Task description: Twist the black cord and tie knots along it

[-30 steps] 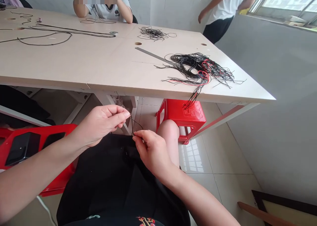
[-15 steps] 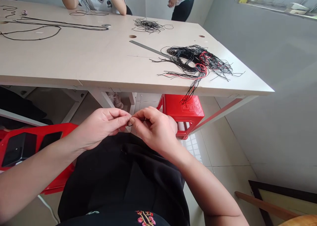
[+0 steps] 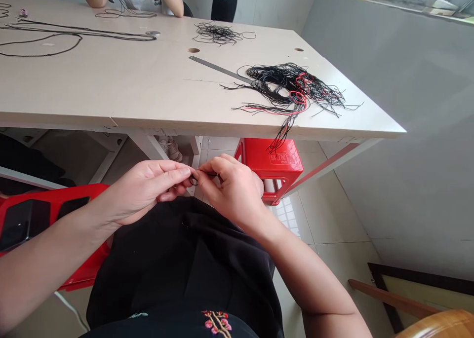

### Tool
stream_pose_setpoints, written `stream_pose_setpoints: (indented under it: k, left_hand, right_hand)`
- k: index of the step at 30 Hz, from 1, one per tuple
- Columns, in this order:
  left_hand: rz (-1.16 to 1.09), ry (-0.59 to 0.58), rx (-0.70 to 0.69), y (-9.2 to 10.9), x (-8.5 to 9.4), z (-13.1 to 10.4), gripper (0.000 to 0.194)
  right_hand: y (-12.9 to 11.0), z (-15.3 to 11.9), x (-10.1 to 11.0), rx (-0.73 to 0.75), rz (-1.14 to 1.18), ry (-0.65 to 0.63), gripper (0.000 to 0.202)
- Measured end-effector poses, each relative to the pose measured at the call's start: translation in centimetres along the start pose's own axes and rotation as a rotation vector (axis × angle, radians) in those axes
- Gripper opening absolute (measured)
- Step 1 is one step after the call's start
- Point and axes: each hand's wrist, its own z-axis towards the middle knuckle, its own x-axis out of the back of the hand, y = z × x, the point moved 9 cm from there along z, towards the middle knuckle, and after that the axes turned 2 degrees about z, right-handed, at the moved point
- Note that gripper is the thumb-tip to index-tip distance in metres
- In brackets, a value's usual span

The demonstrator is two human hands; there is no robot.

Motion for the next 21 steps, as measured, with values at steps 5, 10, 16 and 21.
stream_pose_setpoints:
  k: [5,10,16,21]
  left_hand:
    - [0.029,-0.028,-0.075,0.5,-0.1,0.0,0.015]
    - [0.071,-0.036,-0.058,0.3,-0.2,-0.1,0.007]
    - [0.017,-0.034,0.014,0.3,-0.3,-0.5,0.005]
    - [0.022,-0.015,-0.003,0.4,0.0,-0.4,0.008]
  right_hand:
    - [-1.0,0.4,0.1,0.080,-0.026,-0.062,0.009]
    - [-2.1,1.2,0.8,0.280,-0.073,-0.171,0.010]
    - [0.3,2.5,1.8,0.250,-0.064,-0.070,0.007]
    - [-0.3,1.2,2.6,0.338,-0.148,0.145,0.008]
